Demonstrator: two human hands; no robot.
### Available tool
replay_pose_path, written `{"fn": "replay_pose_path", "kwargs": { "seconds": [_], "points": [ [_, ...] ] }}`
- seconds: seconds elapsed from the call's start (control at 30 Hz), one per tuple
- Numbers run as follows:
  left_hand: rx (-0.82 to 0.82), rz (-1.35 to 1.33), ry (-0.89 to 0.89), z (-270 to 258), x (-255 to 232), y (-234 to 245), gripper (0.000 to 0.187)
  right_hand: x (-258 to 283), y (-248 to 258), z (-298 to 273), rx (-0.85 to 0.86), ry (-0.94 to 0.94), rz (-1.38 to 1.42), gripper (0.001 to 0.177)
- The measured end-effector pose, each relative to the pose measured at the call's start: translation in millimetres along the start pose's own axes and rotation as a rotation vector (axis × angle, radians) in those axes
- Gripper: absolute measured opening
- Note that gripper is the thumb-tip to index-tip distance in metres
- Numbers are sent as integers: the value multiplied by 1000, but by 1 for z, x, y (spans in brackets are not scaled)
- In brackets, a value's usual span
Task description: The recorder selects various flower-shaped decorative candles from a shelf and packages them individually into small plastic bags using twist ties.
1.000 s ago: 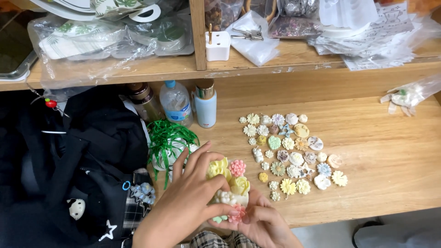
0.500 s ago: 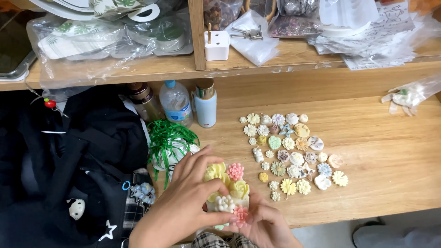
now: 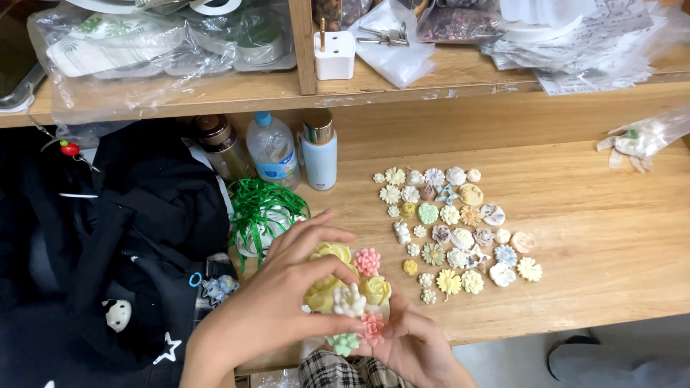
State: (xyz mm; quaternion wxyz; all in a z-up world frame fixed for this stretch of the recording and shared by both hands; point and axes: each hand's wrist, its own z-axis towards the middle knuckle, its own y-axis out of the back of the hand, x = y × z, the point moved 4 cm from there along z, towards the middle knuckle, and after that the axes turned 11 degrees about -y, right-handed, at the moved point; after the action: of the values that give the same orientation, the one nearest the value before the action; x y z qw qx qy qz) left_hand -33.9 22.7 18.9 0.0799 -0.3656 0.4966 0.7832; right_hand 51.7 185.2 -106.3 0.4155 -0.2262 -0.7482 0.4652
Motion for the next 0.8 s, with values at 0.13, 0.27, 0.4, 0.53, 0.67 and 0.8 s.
{"fn": "replay_pose_path", "kwargs": {
  "seconds": [0.13,0.27,0.4,0.53,0.67,0.8],
  "points": [
    [-149,35,10,-9,4,7,42,-1,3,-1,32,-19,6,85],
    [-145,91,-51,-11,-1,2,43,-1,3,0,14,-6,13,84],
    [-204,169,-172,-14,-5,-9,48,-3,8,0,10,-9,3,82],
    [-122,187,-29,-6,-15,-8,51,-2,5,0,22,1,-15,83],
    [-90,186,5,-6,-12,-12,52,-5,13,0,27,9,9,81],
    [-116,159,-53,-12,-4,-16,61,-5,11,-1,8,-16,22,77]
  ]
}}
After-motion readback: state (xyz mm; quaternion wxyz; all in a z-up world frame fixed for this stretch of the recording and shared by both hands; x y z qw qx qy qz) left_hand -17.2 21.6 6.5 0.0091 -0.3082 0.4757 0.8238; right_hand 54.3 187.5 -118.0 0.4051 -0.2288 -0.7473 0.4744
